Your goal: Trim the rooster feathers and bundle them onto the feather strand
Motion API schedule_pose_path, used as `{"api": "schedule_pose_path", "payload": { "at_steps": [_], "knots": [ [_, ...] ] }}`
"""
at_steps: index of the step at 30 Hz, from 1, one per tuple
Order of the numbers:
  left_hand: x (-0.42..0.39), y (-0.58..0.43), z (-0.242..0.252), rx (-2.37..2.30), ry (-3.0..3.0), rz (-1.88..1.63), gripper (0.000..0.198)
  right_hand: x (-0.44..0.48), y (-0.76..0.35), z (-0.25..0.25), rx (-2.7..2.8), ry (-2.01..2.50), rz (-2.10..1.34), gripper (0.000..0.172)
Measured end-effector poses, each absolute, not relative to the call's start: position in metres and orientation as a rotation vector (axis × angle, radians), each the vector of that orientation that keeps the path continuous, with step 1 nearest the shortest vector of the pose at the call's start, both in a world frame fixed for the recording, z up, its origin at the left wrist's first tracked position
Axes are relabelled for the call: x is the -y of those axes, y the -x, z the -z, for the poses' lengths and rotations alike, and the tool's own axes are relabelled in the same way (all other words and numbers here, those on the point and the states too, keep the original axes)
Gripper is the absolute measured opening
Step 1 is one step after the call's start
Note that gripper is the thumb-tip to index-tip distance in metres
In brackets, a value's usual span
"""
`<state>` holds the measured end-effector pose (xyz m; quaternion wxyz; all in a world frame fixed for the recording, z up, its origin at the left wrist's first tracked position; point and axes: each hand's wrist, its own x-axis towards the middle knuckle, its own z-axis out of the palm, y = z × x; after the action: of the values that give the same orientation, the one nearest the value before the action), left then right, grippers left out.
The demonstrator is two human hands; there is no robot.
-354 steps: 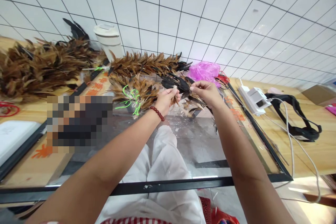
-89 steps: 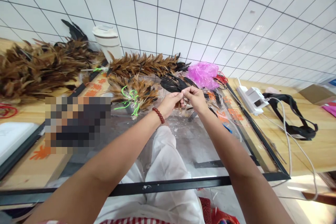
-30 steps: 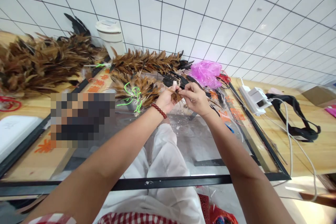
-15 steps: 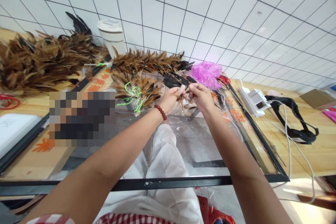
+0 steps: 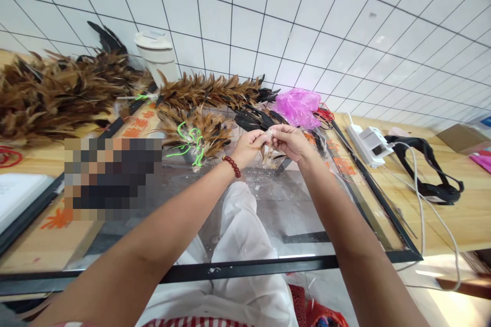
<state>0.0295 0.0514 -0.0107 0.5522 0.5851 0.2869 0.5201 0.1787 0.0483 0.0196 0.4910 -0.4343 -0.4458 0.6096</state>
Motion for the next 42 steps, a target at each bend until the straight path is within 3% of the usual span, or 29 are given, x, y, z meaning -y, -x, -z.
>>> {"api": "schedule_pose_path", "payload": {
  "at_steps": [10,19,28,33,37,42],
  "knots": [
    [-0.058,-0.032,0.01,-0.851,-1.121,-1.44,0.026,-0.045,-0.205,-0.049,1.159,0.899,-1.293,0.023],
    [-0.04,-0.039,-0.009,-0.738,-0.95,-1.152,0.03,-0.043,-0.18,-0.038,1.447,0.948,-1.099,0.022],
    [-0.042,-0.039,-0.007,-0.701,-0.971,-1.185,0.033,-0.046,-0.175,-0.029,1.533,1.047,-0.875,0.023],
    [-0.044,-0.039,-0.002,-0.684,-1.005,-1.191,0.026,-0.05,-0.178,-0.027,1.573,1.02,-0.972,0.025],
    [-0.046,-0.034,-0.005,-0.623,-1.015,-1.128,0.024,-0.052,-0.181,-0.023,1.556,1.149,-0.792,0.022],
    [-0.058,-0.027,-0.009,-0.732,-0.803,-1.422,0.028,-0.051,-0.18,-0.015,1.883,1.465,-0.594,0.01]
  ]
}}
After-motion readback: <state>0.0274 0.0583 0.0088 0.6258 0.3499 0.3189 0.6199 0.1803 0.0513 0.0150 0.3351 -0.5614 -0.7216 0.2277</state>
